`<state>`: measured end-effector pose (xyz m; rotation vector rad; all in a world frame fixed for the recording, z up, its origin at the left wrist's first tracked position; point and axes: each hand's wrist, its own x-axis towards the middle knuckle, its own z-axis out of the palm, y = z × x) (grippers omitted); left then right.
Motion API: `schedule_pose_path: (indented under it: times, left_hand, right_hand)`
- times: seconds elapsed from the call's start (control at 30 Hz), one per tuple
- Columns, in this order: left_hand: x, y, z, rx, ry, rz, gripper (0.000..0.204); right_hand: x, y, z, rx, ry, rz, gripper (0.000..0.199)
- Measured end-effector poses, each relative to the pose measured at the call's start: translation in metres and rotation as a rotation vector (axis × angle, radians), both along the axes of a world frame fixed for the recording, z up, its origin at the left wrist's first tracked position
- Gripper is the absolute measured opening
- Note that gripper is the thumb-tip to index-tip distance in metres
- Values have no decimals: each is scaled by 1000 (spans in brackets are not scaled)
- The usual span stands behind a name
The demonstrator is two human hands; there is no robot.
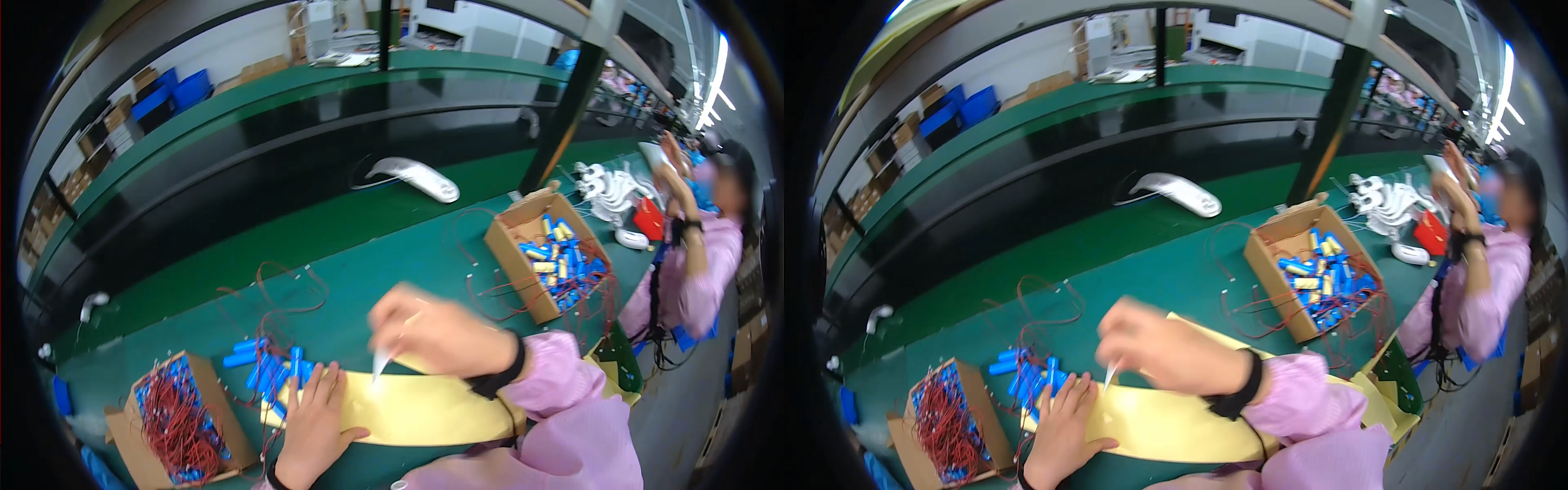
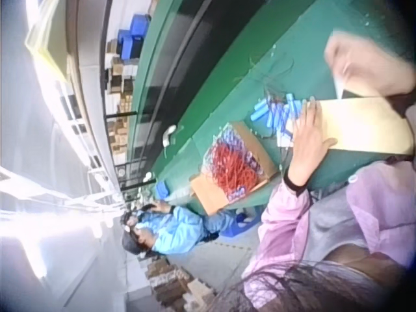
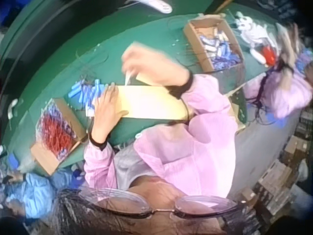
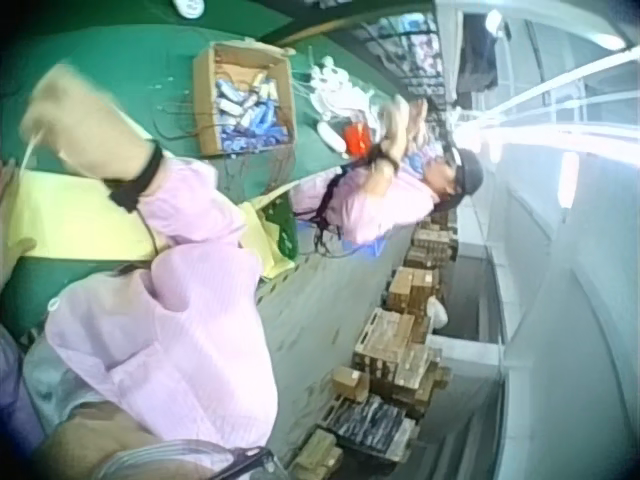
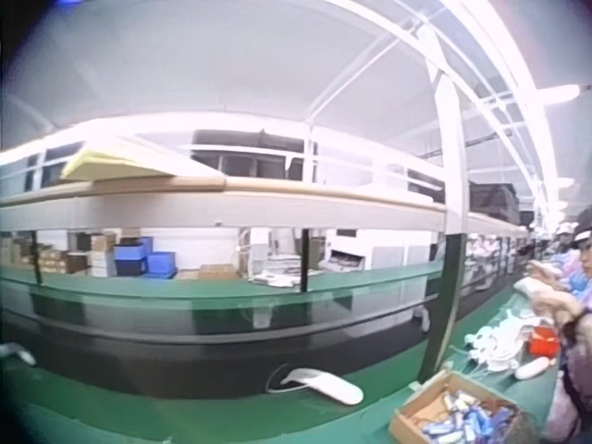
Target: The recorder is assembling battery packs at a factory workbench by applying yellow adhesive tape to group the cells and connecting wires.
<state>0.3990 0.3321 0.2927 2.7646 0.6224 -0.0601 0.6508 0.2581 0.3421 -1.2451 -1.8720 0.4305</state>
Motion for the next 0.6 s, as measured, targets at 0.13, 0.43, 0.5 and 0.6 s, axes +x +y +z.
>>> schedule_pose_path:
  times: [0.13,0.43,0.5,0.6]
  left_hand:
    - [7,5,15,6,-80,127,66]
    - [15,-4,-1,110,124,640,38]
    - [15,0,10,-4,122,600,33]
    - [15,16,26,-343,-209,510,31]
  right_hand:
    - [15,-15,20,96,678,-206,4]
    - [-22,3,-23,-288,957,9,9]
    - [-19,2,-27,-326,1017,14,14]
    - [-17,1,-30,-327,1142,-19,24]
